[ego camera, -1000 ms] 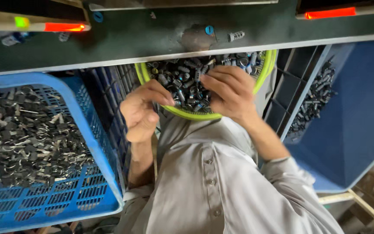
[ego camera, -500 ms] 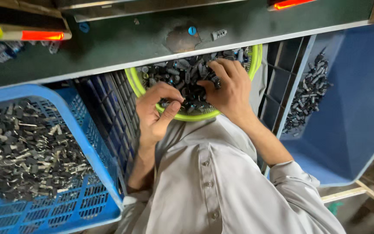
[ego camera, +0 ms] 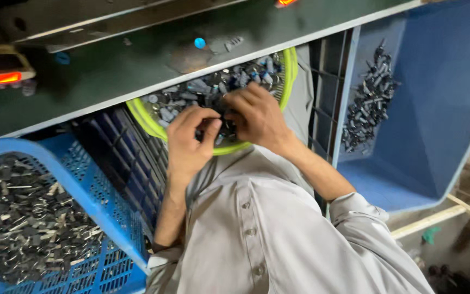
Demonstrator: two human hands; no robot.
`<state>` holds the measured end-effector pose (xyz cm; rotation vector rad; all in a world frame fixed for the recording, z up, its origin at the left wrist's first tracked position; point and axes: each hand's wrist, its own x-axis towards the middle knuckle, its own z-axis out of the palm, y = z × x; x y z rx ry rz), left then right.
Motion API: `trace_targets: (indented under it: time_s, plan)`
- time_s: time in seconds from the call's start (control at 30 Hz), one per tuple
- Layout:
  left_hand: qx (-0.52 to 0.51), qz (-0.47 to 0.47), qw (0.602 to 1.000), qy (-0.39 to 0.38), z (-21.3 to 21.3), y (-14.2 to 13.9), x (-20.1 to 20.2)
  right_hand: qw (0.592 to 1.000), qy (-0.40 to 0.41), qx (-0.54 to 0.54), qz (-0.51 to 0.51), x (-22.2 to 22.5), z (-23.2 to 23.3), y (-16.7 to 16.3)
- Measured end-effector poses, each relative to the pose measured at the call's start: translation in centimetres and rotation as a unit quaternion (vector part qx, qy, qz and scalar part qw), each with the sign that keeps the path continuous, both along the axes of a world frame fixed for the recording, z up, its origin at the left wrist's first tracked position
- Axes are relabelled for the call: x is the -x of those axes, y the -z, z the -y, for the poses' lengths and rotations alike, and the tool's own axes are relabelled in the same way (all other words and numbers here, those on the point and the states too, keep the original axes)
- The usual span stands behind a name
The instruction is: The person sits at a factory workbench in front of a machine and repeatedly picks small metal components from a green bowl, inspects and turns each piece in their fingers, and places sorted pieces into blue plastic bins beside them. They occasionally reach toward the machine and continue sorting from the bowl.
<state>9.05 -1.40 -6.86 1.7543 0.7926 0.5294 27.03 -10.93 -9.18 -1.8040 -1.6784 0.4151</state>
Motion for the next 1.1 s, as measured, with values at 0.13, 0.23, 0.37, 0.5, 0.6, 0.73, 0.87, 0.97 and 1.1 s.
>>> trace_targets:
  time_s: [0.13,0.23,0.37,0.5,0.6,0.73,0.87,0.97,1.1]
  plan:
    - [-0.045,0.008,0.999,0.01,0.0,0.4,0.1,0.996,0.032,-0.026,-0.078,-0.2,2.2,-1.4]
    - [-0.033,0.003,0.999,0.025,0.2,0.5,-0.6,0.984,0.175,-0.043,0.008,-1.3,1.9,-1.8]
    - [-0.057,0.001,0.997,0.047,0.6,0.2,-2.8,0.975,0.208,-0.028,0.069,-2.5,0.0,-1.0]
    - [-0.157,-0.006,0.987,0.015,0.6,0.2,-4.5,0.981,0.181,-0.029,0.062,-1.9,-0.8,-0.1]
    - [-0.223,0.007,0.975,0.003,0.4,0.8,-4.8,0.988,0.13,-0.058,0.056,-0.9,0.1,0.0]
    - [-0.072,0.027,0.997,0.006,0.4,1.0,-4.3,0.983,0.131,-0.069,-0.112,0.5,1.7,-0.2]
    - [0.046,0.083,0.995,-0.025,0.5,-0.6,-3.4,0.966,0.132,-0.157,-0.158,1.2,2.0,-0.2]
    - [-0.128,0.143,0.981,-0.024,0.0,-1.6,-2.7,0.966,0.125,-0.141,-0.175,1.2,1.7,-0.6]
    - [-0.119,0.175,0.977,-0.006,-0.8,-1.4,-2.3,0.965,0.09,-0.151,-0.194,1.4,1.5,-1.4]
